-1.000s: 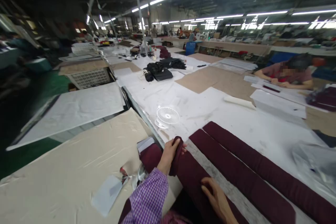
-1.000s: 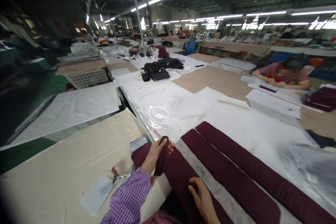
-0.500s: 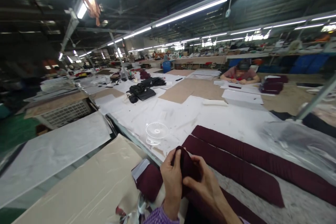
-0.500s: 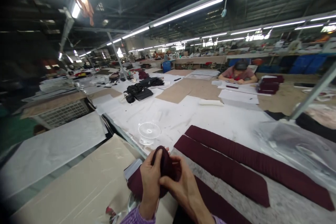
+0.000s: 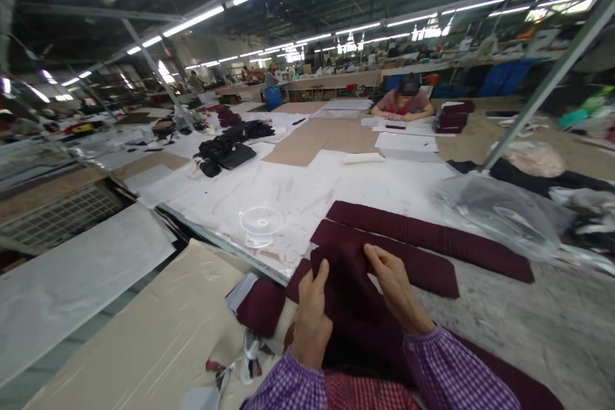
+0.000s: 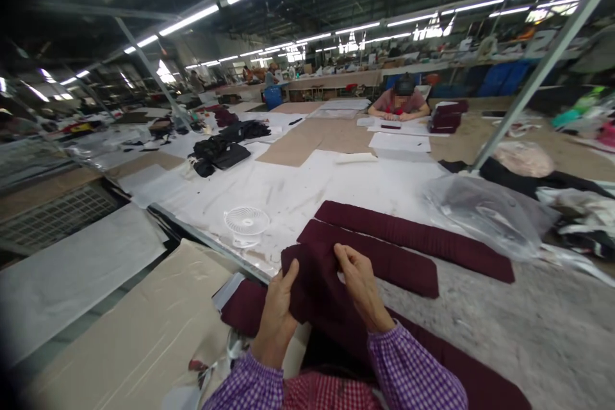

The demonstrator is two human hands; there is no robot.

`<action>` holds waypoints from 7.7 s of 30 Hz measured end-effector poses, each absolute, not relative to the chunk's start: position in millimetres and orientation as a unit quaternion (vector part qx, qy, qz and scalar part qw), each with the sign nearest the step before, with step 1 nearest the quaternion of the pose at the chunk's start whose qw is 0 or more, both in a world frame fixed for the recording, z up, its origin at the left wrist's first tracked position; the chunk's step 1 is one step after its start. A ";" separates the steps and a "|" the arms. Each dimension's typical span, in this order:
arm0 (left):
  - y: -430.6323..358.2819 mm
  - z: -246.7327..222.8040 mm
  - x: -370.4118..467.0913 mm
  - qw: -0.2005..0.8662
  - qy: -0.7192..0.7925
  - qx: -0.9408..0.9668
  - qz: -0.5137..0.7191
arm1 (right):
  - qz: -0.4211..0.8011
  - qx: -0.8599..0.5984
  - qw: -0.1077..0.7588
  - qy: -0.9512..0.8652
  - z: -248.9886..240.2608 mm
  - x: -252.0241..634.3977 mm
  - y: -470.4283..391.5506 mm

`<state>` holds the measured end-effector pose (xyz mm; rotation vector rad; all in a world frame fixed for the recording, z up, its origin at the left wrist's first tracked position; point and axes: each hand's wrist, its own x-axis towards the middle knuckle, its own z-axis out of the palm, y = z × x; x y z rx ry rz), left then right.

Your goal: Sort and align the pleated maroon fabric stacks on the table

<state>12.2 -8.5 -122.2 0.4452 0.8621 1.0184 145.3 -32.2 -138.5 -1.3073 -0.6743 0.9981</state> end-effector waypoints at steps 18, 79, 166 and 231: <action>-26.9 -199.3 79.3 0.827 0.411 0.103 0.370 | 0.382 -0.694 0.578 -0.193 -233.1 214.7 -80.3; -21.1 -256.1 90.6 0.814 0.488 0.007 0.314 | 0.388 -0.735 0.077 -0.551 -307.3 461.8 -5.7; -28.8 -257.4 91.7 0.843 0.420 0.055 0.333 | 0.377 -0.777 0.298 -0.407 -296.4 418.4 -97.9; -26.6 -263.7 75.2 0.834 0.438 0.097 0.320 | 0.017 -0.764 -0.065 -0.642 -292.4 323.9 -89.7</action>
